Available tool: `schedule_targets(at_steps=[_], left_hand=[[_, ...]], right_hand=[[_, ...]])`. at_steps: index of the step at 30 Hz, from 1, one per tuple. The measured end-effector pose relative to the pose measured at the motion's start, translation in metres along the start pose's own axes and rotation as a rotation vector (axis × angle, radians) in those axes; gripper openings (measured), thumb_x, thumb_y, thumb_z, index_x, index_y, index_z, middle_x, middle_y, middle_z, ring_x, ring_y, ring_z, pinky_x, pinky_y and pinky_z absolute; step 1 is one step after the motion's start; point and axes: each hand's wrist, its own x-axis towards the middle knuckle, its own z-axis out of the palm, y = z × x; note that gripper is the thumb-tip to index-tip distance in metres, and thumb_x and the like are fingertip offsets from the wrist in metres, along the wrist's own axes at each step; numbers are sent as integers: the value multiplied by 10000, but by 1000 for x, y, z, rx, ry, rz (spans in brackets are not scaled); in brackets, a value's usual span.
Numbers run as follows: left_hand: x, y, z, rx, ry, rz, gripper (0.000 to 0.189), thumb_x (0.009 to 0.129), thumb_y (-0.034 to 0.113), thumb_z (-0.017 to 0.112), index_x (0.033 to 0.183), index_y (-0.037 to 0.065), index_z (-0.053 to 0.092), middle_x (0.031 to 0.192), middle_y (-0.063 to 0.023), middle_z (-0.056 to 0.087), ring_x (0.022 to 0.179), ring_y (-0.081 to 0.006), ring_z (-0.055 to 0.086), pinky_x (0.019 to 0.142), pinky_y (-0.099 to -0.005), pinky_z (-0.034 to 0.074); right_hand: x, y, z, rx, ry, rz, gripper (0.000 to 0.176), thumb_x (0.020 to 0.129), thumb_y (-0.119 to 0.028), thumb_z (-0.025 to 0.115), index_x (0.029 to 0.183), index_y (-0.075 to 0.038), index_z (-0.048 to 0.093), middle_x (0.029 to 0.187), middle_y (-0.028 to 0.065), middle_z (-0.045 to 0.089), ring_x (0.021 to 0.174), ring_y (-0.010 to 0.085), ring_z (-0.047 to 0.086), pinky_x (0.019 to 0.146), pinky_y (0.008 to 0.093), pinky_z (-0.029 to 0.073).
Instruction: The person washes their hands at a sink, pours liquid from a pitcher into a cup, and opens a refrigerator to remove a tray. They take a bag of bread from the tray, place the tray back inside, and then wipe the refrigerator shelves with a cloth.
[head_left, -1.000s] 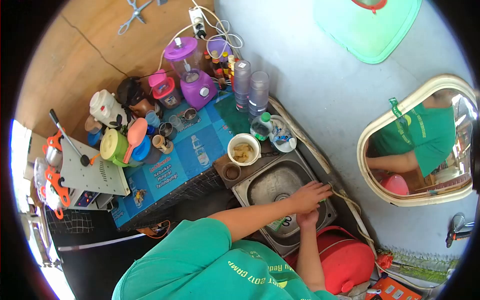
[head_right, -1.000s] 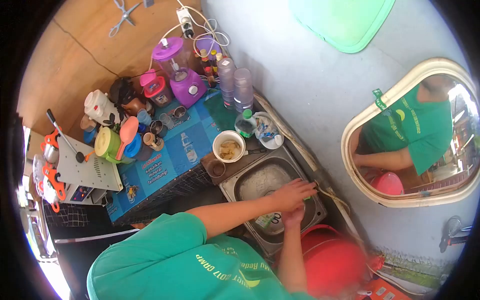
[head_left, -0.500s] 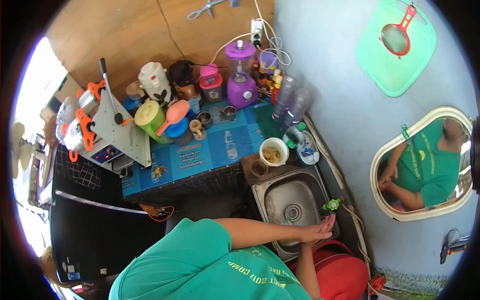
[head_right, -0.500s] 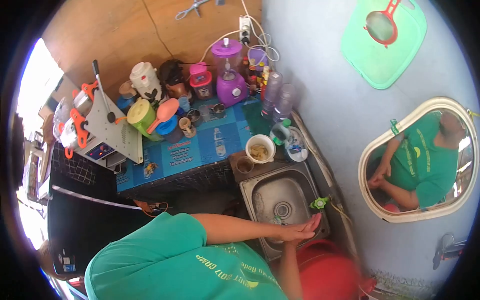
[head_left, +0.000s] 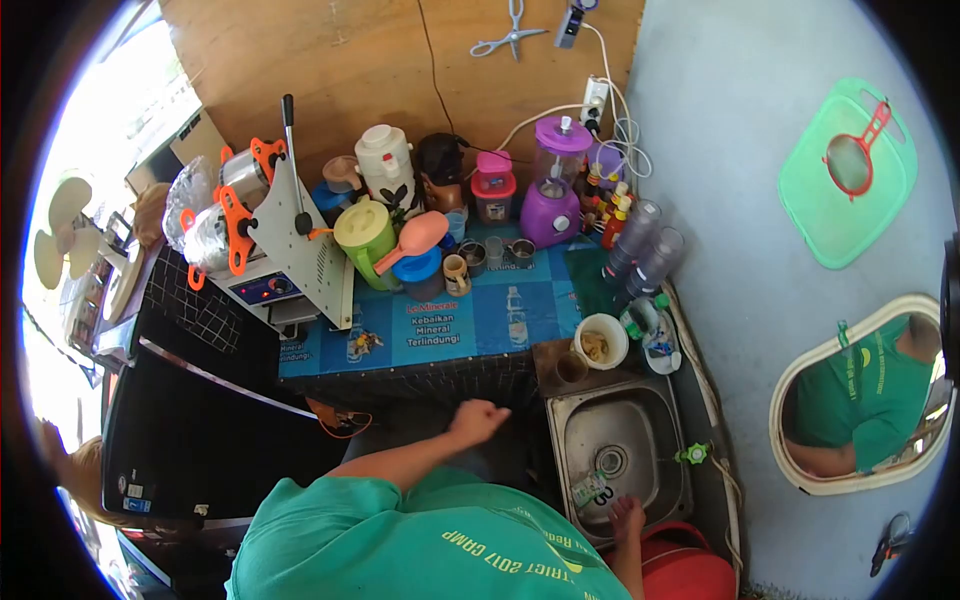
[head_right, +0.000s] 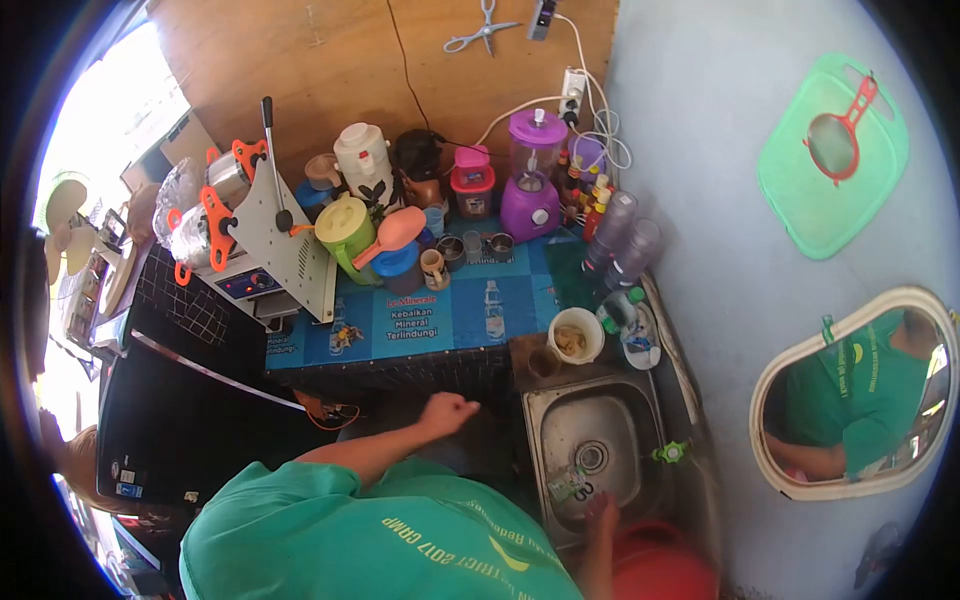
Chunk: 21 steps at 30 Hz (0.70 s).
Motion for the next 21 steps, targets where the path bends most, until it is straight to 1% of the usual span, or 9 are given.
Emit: schedule_targets(at_steps=[1,3,5,7,9,13,15,19,21], left_hand=[[8,-22,-18,7,92,-84,337,848,367,721,751,44,716,727,-156,692,717,-350,689,668,-450,542],[30,-60,-55,-21,311,-148,315,837,332,735,765,27,711,722,-162,691,706,-341,693,671,-440,541],[67,-98,-93,-185,430,-228,300,827,299,743,768,8,697,714,-176,680,690,-311,689,662,-418,531],[121,-142,-128,-372,577,-206,246,854,241,729,803,3,695,700,-132,683,689,-234,686,635,-374,517],[158,-113,-196,-735,628,-278,160,901,141,691,950,-12,684,735,-35,656,631,-129,620,568,-267,489],[230,-92,-304,-1057,735,-232,243,944,145,638,1122,-22,642,921,-91,669,691,-143,632,572,-261,493],[283,-116,-334,-1121,855,-204,263,939,141,642,1147,-19,635,951,-106,660,681,-158,623,561,-270,481],[404,-225,-356,-770,1015,-274,278,920,163,670,1117,-27,623,942,-117,659,671,-187,630,565,-283,509],[428,-241,-369,-817,872,-381,352,904,204,701,1130,-49,610,1013,-121,652,721,-211,652,606,-332,544]], right_hand=[[-6,-3,6,-5,-4,-3,504,938,-394,568,1323,-71,528,1291,117,596,1109,286,609,843,452,499],[-8,1,8,-58,3,-6,434,931,-335,591,1277,-75,561,1137,82,646,922,227,638,707,383,499],[-4,5,11,-130,-37,-15,406,927,-315,596,1254,-75,571,1088,73,648,858,214,630,661,368,489],[-3,6,15,-244,-86,-32,347,912,-290,606,1189,-81,593,1012,68,654,787,215,628,619,365,485],[-6,6,28,-381,-80,-101,286,888,-280,614,1104,-92,616,960,76,661,776,241,638,626,390,494],[-17,10,47,-1508,-11,-717,176,841,-261,631,935,-115,662,856,91,675,752,293,658,640,439,513],[-20,18,58,-1798,51,-898,137,818,-252,639,850,-127,685,804,99,681,741,319,668,647,464,523],[-10,35,68,-1763,68,-875,145,814,-265,643,853,-137,697,825,95,686,751,311,677,655,457,531],[-28,29,94,-1720,83,-838,259,810,-302,658,724,-61,614,700,169,632,688,392,644,599,500,483]])
